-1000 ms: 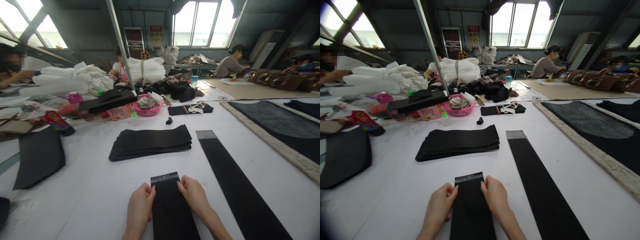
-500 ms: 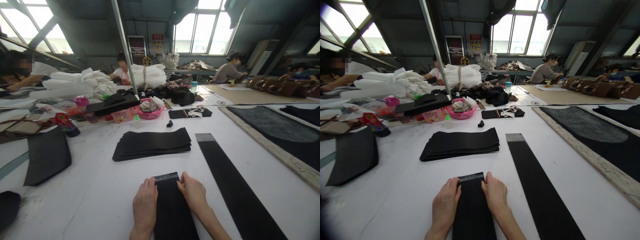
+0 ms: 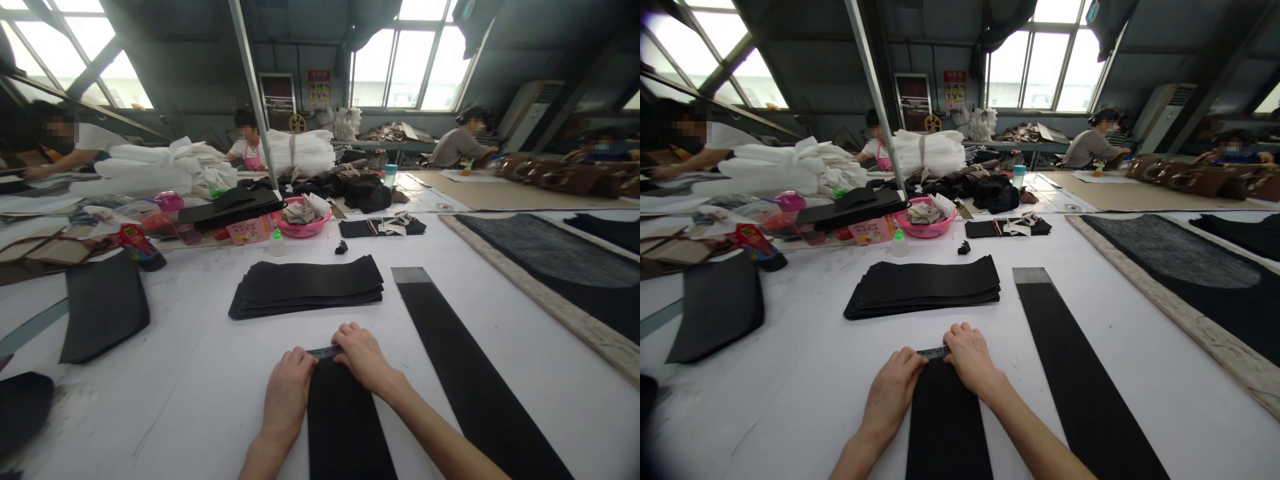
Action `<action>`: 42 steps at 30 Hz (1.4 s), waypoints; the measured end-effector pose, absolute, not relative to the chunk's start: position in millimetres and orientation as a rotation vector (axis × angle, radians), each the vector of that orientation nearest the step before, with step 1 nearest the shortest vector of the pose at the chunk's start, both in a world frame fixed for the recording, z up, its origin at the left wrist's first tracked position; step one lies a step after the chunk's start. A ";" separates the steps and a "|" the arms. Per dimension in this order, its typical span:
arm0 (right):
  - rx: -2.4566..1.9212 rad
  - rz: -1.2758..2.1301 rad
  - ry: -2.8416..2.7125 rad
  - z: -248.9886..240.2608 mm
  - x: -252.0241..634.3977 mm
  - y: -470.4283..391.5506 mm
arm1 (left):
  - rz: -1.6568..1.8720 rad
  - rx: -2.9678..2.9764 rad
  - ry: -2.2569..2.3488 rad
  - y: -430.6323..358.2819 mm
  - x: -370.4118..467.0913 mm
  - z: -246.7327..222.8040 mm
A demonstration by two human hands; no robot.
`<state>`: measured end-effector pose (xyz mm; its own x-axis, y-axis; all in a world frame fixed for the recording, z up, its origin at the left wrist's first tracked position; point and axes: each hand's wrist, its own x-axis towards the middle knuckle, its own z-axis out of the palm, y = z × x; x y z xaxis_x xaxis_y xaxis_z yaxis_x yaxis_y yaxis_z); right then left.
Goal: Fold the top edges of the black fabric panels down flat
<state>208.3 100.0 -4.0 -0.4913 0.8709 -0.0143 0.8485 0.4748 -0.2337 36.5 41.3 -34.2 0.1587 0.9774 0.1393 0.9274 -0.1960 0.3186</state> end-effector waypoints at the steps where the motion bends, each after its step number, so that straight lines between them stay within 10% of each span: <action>1: -1.505 0.328 -2.626 -4.9 208.2 103.0 | 0.482 2.231 1.869 43.6 34.0 -33.7; 42: -0.818 0.148 -2.737 -34.5 238.6 108.0 | 0.026 2.971 1.453 57.5 25.8 -37.3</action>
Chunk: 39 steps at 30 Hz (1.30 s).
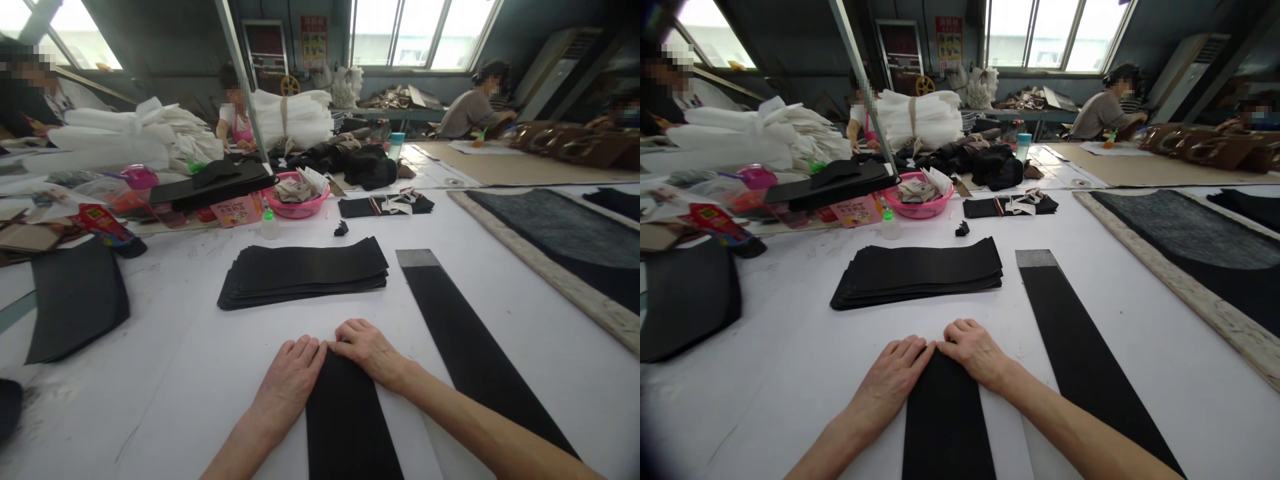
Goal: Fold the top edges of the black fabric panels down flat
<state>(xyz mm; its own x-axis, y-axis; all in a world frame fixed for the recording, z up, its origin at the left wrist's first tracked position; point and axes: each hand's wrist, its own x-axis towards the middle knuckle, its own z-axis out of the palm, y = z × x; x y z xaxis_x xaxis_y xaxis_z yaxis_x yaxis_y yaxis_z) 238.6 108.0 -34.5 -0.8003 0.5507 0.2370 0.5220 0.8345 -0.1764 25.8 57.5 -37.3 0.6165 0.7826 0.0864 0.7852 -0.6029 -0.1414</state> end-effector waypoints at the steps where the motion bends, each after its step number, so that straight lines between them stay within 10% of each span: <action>1: -0.813 0.135 -2.748 -34.1 238.7 108.3 | -0.010 -2.665 -1.294 57.6 26.5 -37.5; 39: -0.835 0.224 -2.868 -22.7 271.8 120.9 | -0.155 -2.551 -1.136 51.3 13.8 -38.5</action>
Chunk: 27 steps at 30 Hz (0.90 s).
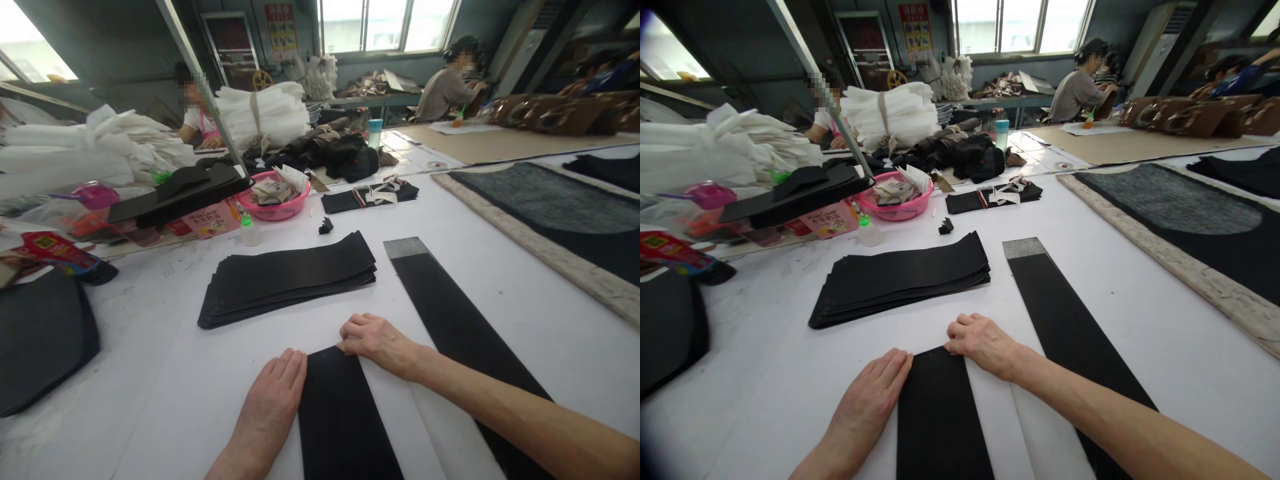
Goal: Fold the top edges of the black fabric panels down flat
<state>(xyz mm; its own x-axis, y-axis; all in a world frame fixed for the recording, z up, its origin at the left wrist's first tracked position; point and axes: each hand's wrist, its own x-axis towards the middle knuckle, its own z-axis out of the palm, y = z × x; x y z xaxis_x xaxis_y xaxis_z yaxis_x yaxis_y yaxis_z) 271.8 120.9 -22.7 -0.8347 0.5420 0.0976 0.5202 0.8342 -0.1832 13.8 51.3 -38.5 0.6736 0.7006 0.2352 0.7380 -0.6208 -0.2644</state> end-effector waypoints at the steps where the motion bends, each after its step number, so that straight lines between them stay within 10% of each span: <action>1: -0.838 0.222 -2.868 -22.7 272.1 120.9 | -0.169 -2.540 -1.136 50.9 12.9 -39.6; 27: -0.901 0.178 -2.820 -23.0 289.6 114.4 | -0.478 -2.360 -1.119 45.4 10.4 -52.3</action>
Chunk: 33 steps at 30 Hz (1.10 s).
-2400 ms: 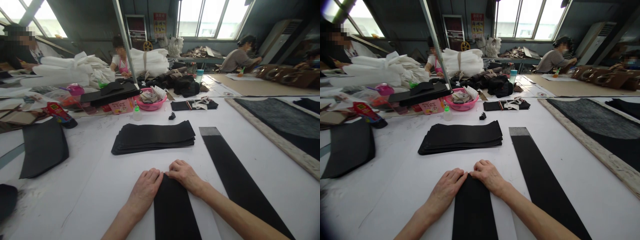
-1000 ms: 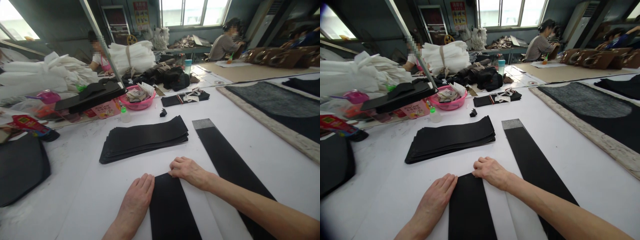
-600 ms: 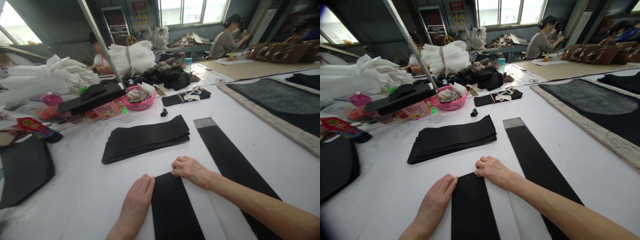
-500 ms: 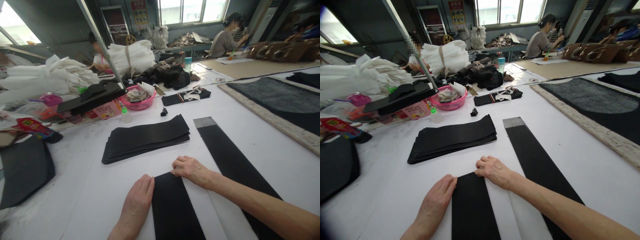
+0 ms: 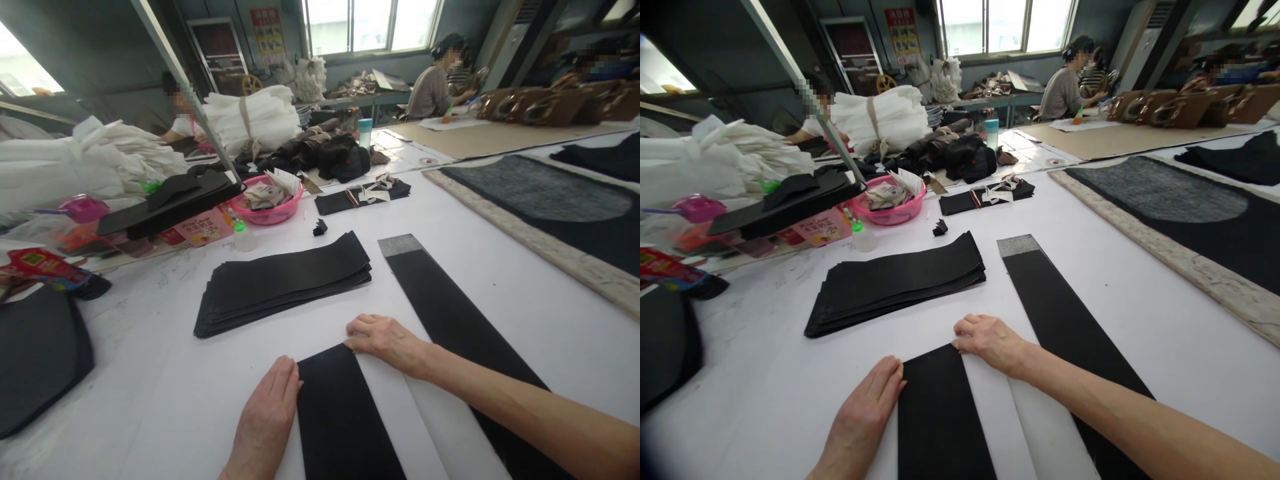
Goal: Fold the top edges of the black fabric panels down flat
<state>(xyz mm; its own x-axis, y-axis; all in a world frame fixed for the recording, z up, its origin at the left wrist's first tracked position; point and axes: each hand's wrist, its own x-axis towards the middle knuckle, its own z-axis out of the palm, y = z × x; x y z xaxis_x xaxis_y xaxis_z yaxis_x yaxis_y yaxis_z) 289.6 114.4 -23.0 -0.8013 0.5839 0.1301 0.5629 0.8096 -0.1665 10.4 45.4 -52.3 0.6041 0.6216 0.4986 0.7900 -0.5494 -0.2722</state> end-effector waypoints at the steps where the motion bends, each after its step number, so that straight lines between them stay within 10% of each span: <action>1: -0.909 0.178 -2.807 -23.9 291.6 113.3 | -0.489 -2.360 -1.124 45.5 10.0 -53.4; 11: -1.118 0.469 -2.569 -18.6 295.8 108.5 | -0.586 -2.466 -1.421 43.1 8.6 -62.3; 33: -1.075 0.001 -2.635 -37.5 269.2 85.9 | 0.091 -2.356 -1.182 44.6 34.1 -41.6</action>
<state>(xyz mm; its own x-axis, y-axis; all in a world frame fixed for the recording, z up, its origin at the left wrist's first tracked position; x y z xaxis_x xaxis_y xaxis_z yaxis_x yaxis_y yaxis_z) 269.2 85.9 -37.5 -0.6774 0.6844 0.2697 0.6841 0.7209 -0.1109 34.1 44.6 -41.6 0.6211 0.7676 0.1583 0.7341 -0.4992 -0.4603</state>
